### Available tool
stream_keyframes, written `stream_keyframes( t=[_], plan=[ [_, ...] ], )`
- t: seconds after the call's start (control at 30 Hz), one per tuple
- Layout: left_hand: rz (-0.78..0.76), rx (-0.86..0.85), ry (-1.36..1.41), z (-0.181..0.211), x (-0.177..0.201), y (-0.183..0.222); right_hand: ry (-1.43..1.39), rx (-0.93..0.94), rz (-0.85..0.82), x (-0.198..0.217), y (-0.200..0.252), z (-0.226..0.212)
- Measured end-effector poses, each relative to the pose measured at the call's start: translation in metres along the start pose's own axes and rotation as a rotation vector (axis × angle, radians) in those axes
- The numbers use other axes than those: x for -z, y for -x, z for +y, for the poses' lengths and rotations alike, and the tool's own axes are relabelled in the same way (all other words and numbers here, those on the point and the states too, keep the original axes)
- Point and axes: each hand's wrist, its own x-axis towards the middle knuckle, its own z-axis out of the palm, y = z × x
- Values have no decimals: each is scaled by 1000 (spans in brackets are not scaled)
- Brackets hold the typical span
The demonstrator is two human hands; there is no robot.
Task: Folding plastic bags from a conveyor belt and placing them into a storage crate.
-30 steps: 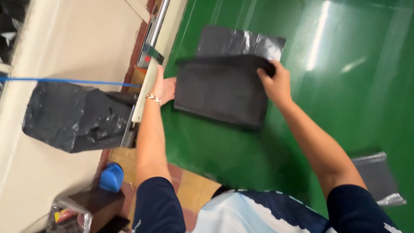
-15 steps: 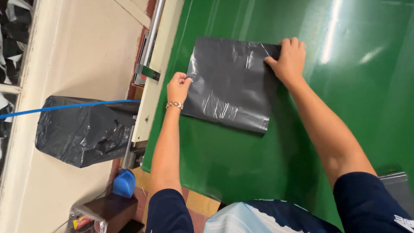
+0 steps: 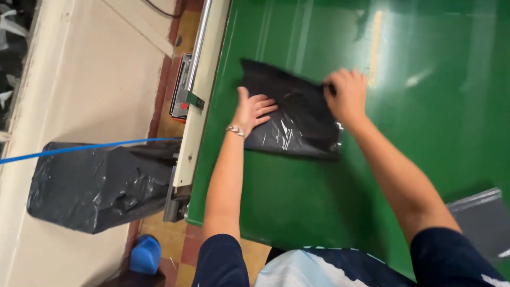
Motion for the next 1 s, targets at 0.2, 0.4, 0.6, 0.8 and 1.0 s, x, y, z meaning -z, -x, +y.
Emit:
stream_keyframes(
  t=[0.2,0.4,0.6,0.8,1.0],
  plan=[
    [134,-6,183,-21,86,-1,1,-8,94,33,109,-64],
    [298,-364,-233,-57,107,-19,140,45,105,15,142,-79],
    [267,-914,-1709,-46,69,100,230,68,64,11,153,-81],
    [222,-1685,-1988,-64,93,76,453,89,2,21,134,-140],
    [100,-1815,-1984,-49,79,64,213,210,-30,-22,127,-203]
  ],
)
